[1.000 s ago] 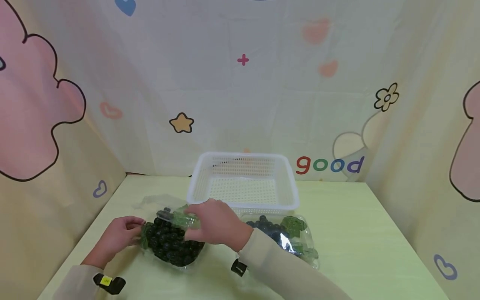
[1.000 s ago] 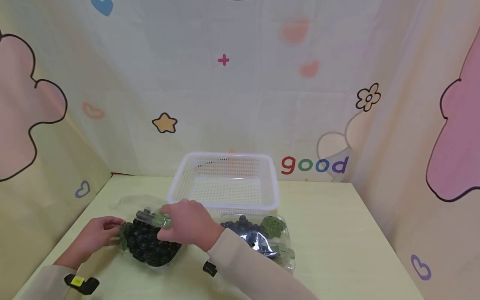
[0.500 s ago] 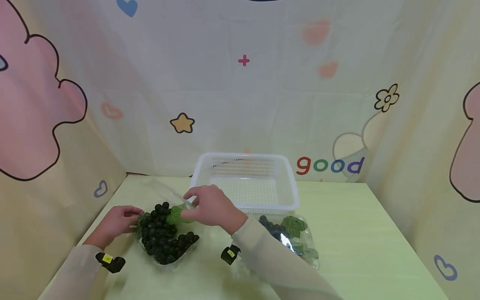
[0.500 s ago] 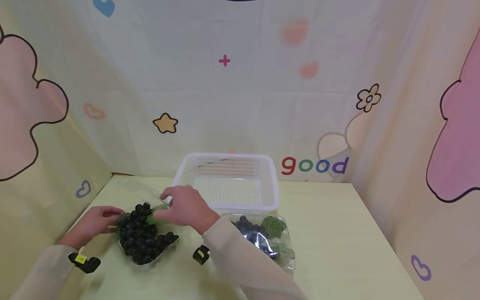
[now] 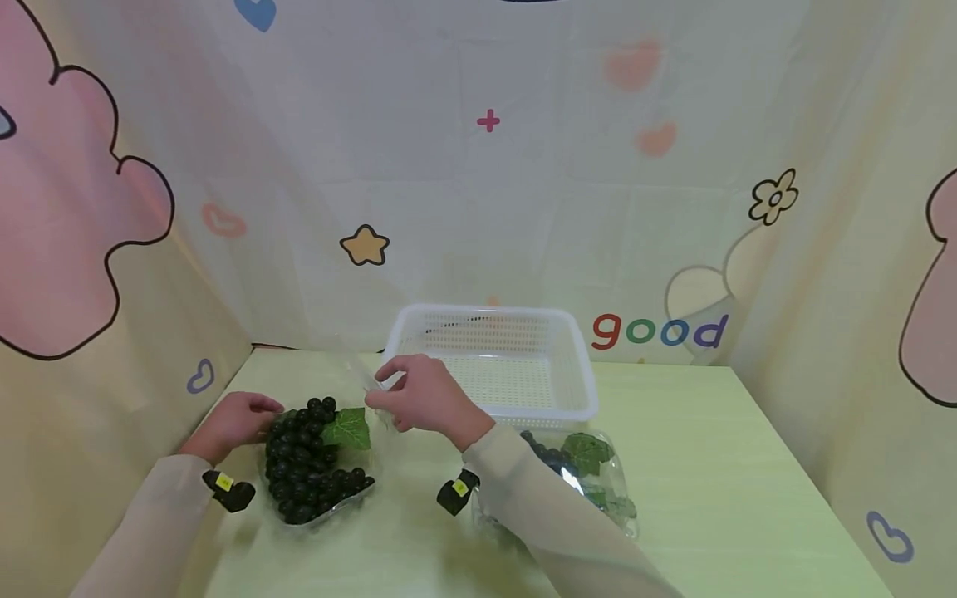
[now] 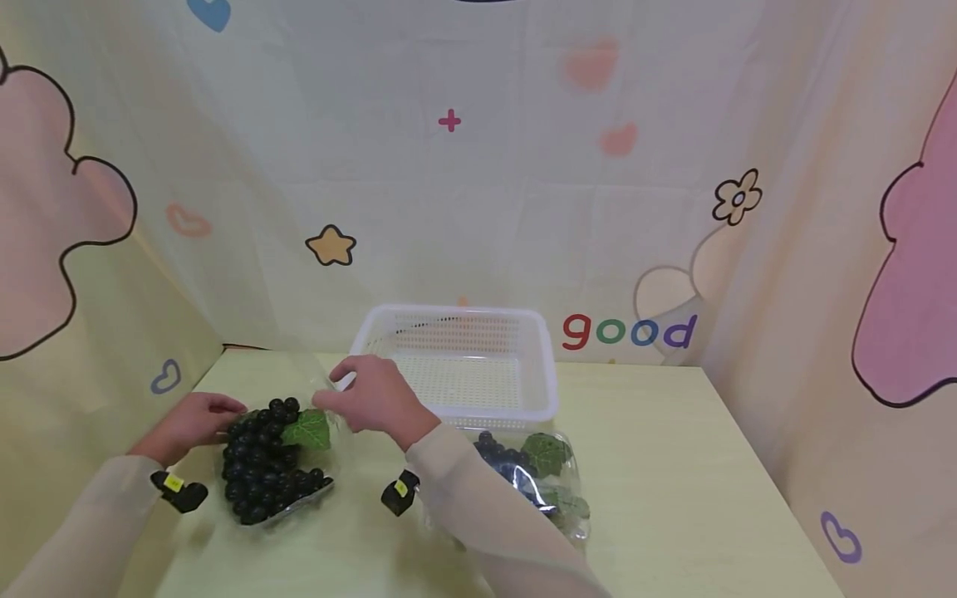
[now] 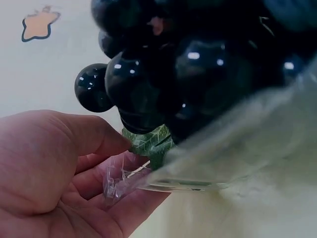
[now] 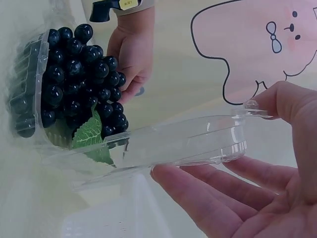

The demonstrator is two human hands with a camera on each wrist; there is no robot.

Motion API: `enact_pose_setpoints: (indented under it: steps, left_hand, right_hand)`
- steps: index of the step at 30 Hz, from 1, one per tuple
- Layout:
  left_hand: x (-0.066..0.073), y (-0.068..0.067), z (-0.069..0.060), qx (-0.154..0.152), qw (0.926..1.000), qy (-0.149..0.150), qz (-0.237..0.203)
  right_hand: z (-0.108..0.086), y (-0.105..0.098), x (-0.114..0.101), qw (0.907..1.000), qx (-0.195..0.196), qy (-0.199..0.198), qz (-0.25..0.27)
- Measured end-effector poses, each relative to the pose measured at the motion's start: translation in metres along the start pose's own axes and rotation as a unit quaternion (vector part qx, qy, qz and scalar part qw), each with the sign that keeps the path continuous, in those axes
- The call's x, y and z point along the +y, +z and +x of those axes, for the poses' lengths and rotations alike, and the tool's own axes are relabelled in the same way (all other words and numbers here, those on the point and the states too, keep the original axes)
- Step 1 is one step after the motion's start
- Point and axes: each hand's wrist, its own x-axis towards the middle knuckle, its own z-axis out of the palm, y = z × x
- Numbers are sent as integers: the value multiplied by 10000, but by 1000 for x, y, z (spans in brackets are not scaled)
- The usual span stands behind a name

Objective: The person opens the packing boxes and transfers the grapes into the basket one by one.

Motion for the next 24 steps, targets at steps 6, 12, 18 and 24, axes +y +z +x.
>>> enact_pose_setpoints:
  steps: [6, 12, 18, 24]
  left_hand:
    - [-4, -5, 10, 120, 9999, 48, 56]
    - [-9, -7, 14, 119, 9999, 78, -5]
    - [-13, -2, 5, 240, 9995, -121, -152]
    - [-11, 5, -25, 553, 9973, -453, 195]
  right_hand:
    - [3, 0, 4, 9993, 59, 186, 306]
    - [2, -1, 6, 9988, 28, 273, 411]
    - [4, -3, 3, 9989, 40, 415, 233]
    - [9, -1, -3, 9990, 111, 439, 65]
